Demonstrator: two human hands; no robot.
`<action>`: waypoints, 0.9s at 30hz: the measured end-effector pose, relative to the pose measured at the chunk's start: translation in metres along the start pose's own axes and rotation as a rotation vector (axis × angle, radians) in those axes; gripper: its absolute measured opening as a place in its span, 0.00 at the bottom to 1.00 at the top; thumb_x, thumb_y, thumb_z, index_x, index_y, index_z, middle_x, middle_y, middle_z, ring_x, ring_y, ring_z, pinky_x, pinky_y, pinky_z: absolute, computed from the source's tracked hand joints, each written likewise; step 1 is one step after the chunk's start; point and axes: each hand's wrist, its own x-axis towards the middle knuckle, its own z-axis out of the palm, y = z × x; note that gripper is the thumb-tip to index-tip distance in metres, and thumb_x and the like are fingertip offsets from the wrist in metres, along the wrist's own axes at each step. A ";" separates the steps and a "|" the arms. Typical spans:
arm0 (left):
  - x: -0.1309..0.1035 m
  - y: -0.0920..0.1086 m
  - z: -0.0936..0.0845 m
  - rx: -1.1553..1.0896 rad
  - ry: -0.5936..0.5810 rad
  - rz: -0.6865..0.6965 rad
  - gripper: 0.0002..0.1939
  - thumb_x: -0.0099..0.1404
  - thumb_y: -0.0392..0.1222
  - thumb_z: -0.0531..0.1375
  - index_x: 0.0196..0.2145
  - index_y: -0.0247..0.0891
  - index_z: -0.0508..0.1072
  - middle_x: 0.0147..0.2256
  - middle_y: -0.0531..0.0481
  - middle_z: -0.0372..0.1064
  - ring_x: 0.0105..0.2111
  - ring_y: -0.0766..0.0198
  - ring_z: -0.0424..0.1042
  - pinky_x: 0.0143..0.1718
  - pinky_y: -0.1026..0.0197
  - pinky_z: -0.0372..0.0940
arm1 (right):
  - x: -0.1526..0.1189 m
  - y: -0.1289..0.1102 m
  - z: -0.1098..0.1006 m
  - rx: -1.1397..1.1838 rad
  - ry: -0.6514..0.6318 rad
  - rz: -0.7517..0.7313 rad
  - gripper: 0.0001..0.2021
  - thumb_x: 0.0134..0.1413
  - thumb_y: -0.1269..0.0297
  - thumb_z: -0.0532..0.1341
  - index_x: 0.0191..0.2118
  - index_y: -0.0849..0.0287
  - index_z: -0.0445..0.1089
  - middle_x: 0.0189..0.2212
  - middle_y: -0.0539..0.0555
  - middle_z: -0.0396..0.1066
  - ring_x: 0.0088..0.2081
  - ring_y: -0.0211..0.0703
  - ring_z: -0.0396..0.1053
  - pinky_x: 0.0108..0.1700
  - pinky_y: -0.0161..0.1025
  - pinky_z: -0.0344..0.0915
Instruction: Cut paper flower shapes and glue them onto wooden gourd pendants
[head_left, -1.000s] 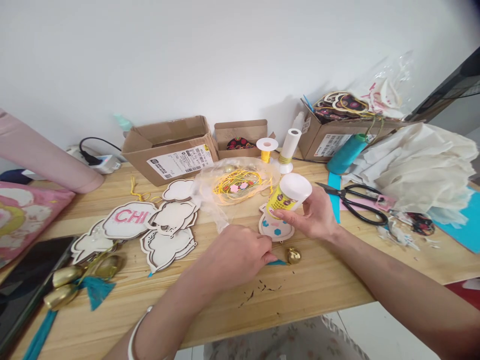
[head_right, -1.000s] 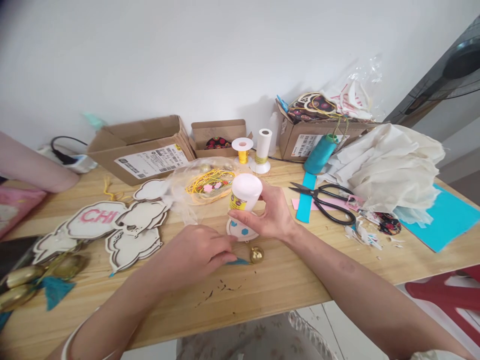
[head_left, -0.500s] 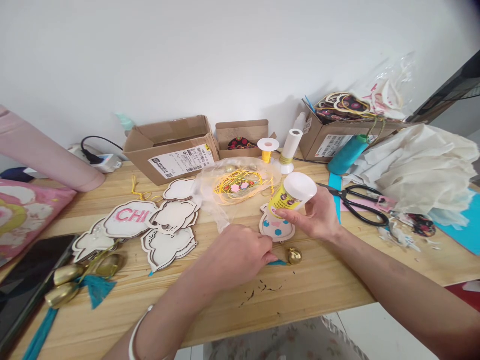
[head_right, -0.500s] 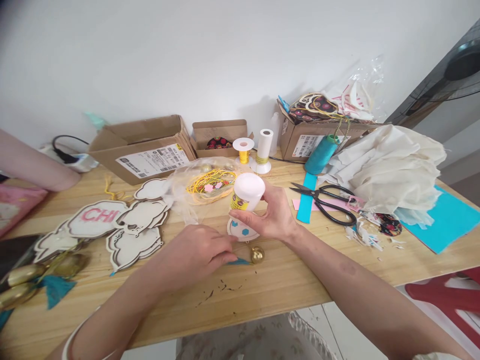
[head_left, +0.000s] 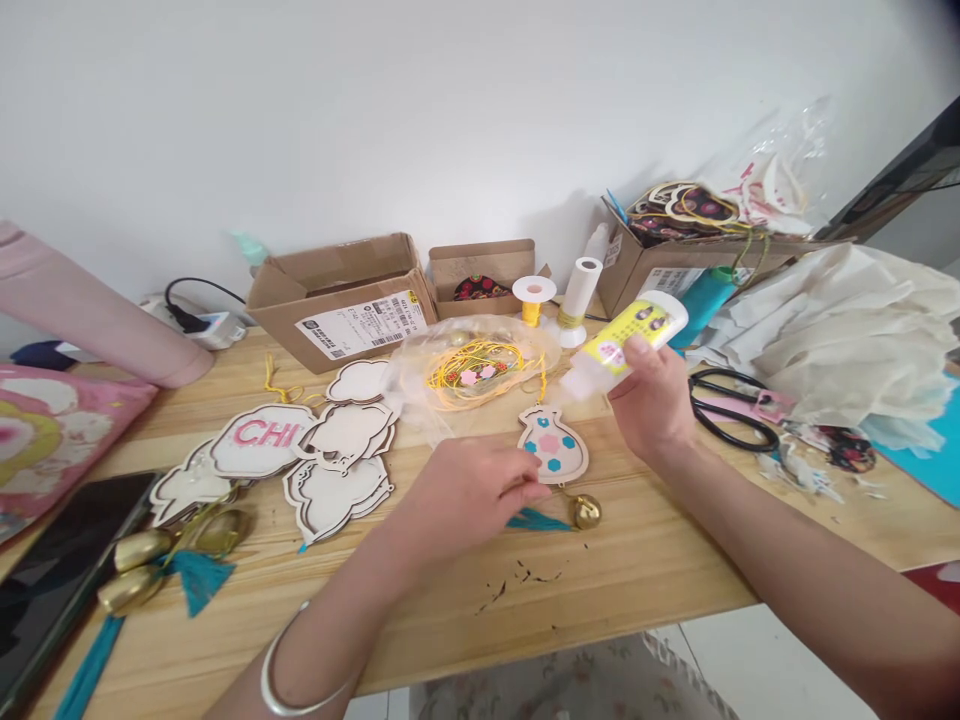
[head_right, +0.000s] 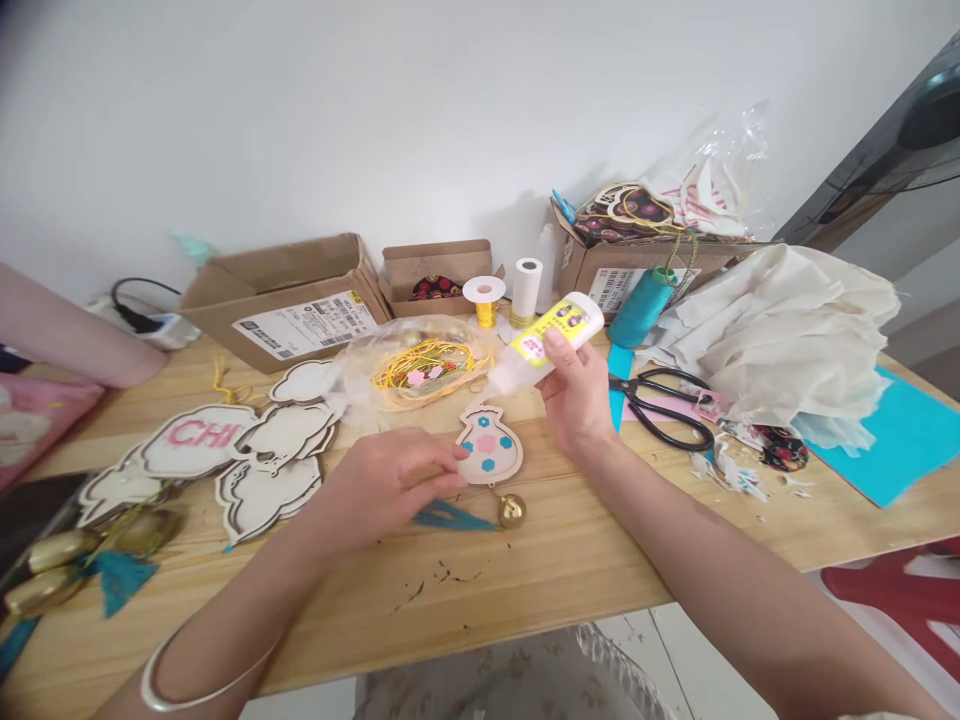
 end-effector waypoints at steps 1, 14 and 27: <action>0.002 -0.004 0.001 -0.047 0.054 -0.025 0.10 0.64 0.44 0.55 0.32 0.41 0.74 0.36 0.51 0.75 0.37 0.63 0.72 0.40 0.60 0.64 | 0.004 0.001 -0.002 0.044 0.011 0.043 0.20 0.50 0.46 0.55 0.41 0.56 0.65 0.41 0.56 0.72 0.43 0.50 0.71 0.40 0.44 0.71; 0.025 -0.028 0.021 -0.052 0.191 -0.027 0.06 0.59 0.37 0.61 0.33 0.44 0.79 0.46 0.46 0.71 0.46 0.58 0.67 0.49 0.49 0.62 | 0.012 0.004 -0.005 0.237 0.012 0.221 0.17 0.47 0.49 0.58 0.39 0.55 0.62 0.41 0.53 0.72 0.44 0.50 0.71 0.37 0.43 0.71; 0.023 -0.035 0.019 -0.249 0.125 -0.117 0.10 0.62 0.42 0.57 0.39 0.43 0.77 0.46 0.47 0.71 0.45 0.59 0.70 0.48 0.55 0.64 | 0.009 -0.005 0.000 0.574 0.126 0.382 0.12 0.44 0.59 0.63 0.35 0.57 0.66 0.30 0.48 0.74 0.35 0.41 0.72 0.31 0.34 0.67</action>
